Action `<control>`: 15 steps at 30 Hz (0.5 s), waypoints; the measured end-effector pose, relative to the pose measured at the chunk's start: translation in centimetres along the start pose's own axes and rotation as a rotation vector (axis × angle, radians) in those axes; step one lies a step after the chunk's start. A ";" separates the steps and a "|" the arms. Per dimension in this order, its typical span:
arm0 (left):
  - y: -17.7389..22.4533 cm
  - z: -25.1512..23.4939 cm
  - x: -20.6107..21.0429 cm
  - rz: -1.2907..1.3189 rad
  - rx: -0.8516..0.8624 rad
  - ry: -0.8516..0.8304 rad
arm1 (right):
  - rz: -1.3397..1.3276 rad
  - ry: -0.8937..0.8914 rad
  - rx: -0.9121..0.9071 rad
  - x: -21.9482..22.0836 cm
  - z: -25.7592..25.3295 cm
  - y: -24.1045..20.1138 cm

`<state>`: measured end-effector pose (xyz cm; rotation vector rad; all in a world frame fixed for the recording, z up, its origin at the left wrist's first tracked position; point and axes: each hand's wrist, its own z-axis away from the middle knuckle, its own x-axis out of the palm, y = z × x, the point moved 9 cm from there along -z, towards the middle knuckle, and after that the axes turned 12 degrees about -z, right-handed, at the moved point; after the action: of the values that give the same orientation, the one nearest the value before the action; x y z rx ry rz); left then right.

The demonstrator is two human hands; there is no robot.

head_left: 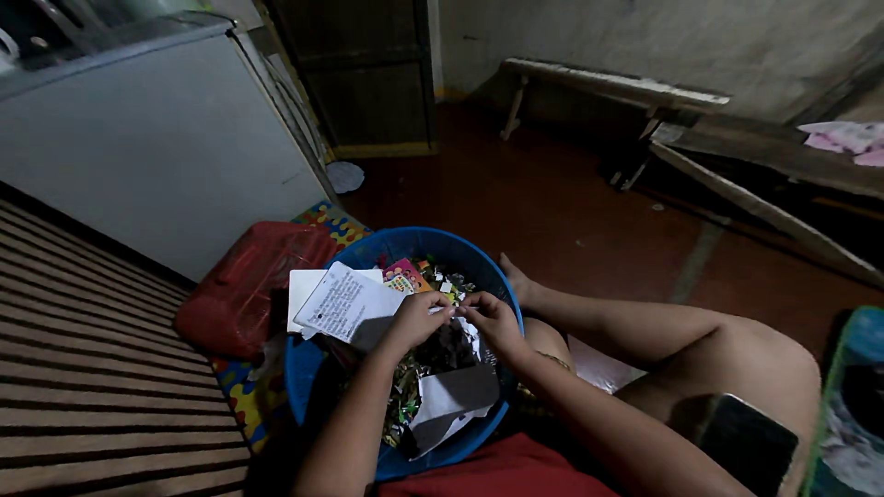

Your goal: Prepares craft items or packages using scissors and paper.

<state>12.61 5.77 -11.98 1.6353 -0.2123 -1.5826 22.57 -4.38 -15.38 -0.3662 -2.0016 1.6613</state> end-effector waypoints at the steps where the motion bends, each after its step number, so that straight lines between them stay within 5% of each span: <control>1: 0.1 0.0 0.1 0.007 0.011 0.002 | 0.009 0.001 -0.002 0.0 0.0 0.0; 10: -1.7 -0.3 -0.7 0.233 -0.084 0.126 | -0.207 0.116 -0.097 -1.7 0.1 -0.6; 15: -1.5 -0.3 -1.1 0.269 -0.048 0.132 | 0.017 -0.035 -0.018 0.2 0.1 -0.4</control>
<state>11.99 7.57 -12.13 1.5939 -0.3086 -1.2640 22.40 -4.40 -14.95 -0.3637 -2.0448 1.6719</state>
